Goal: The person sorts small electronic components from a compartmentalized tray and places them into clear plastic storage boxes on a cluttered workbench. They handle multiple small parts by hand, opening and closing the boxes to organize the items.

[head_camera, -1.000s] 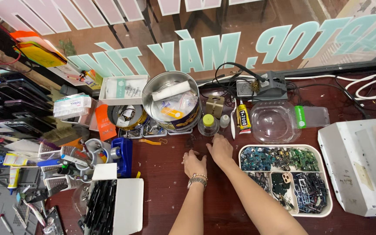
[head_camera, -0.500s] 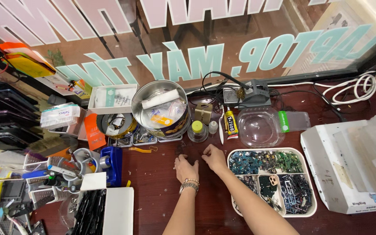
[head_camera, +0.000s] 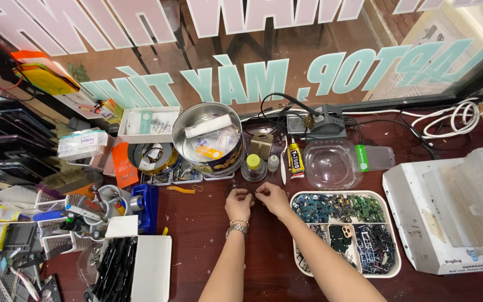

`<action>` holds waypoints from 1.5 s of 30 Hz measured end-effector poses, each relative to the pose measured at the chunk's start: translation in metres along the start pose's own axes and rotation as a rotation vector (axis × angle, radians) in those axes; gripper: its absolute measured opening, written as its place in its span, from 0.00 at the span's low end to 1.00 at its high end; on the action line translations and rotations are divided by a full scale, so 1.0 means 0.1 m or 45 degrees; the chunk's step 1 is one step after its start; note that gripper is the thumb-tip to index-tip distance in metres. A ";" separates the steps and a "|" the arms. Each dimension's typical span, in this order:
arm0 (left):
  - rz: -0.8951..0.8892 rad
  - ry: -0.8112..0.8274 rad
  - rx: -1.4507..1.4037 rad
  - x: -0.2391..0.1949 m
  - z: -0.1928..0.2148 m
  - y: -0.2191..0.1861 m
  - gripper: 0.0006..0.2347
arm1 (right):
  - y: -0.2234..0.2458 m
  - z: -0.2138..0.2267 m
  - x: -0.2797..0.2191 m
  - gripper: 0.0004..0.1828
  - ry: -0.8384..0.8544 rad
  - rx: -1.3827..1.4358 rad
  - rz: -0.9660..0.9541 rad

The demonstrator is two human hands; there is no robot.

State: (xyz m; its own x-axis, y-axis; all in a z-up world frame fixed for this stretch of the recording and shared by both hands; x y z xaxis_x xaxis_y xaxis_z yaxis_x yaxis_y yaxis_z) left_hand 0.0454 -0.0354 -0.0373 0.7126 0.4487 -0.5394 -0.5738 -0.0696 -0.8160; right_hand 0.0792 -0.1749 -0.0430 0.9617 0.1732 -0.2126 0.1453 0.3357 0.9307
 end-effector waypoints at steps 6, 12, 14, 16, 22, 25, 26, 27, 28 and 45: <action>-0.081 0.301 -0.420 0.03 -0.14 0.02 0.09 | 0.13 0.21 -0.09 0.08 0.017 0.288 -0.061; -0.094 0.408 -0.199 -0.26 -0.33 -0.04 0.09 | 0.07 0.55 -0.37 0.09 0.019 0.371 0.042; -0.144 0.450 -0.126 -0.39 -0.43 -0.08 0.09 | 0.00 0.70 -0.49 0.10 0.024 0.322 0.026; -0.161 0.471 -0.062 -0.52 -0.54 -0.11 0.09 | -0.06 0.86 -0.60 0.10 0.023 0.298 0.029; -0.129 0.530 0.101 -0.92 -0.94 -0.04 0.06 | -0.32 1.32 -0.98 0.12 -0.055 0.286 -0.119; -0.153 0.603 0.150 -1.04 -1.18 0.09 0.06 | -0.54 1.51 -1.15 0.12 -0.089 0.288 -0.067; -0.151 0.640 0.184 -1.08 -1.25 0.15 0.06 | -0.64 1.56 -1.20 0.11 -0.104 0.315 -0.077; -0.149 0.677 0.219 -1.11 -1.32 0.21 0.06 | -0.74 1.61 -1.25 0.10 -0.120 0.342 -0.087; -0.127 0.742 0.198 -1.14 -1.40 0.28 0.08 | -0.84 1.64 -1.31 0.10 -0.189 0.338 -0.076; -0.218 0.873 0.400 -1.54 -1.84 0.66 0.13 | -0.48 2.12 -2.01 0.20 -0.718 -0.820 0.078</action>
State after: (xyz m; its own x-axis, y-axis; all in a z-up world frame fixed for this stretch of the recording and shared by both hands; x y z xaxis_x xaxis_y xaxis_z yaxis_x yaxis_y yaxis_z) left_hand -0.0277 -0.2730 -0.0464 0.8335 -0.2286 -0.5030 -0.4479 0.2533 -0.8574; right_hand -0.0720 -0.4226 0.0180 0.9602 -0.2207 0.1713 0.0930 0.8307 0.5489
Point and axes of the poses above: each hand's wrist, its own x-axis towards the middle knuckle, its own z-axis out of the back of the hand, y = z × x, the point moved 1 cm from there along x, towards the middle knuckle, and after that the axes turned 8 degrees about z, right-handed, at the moved point
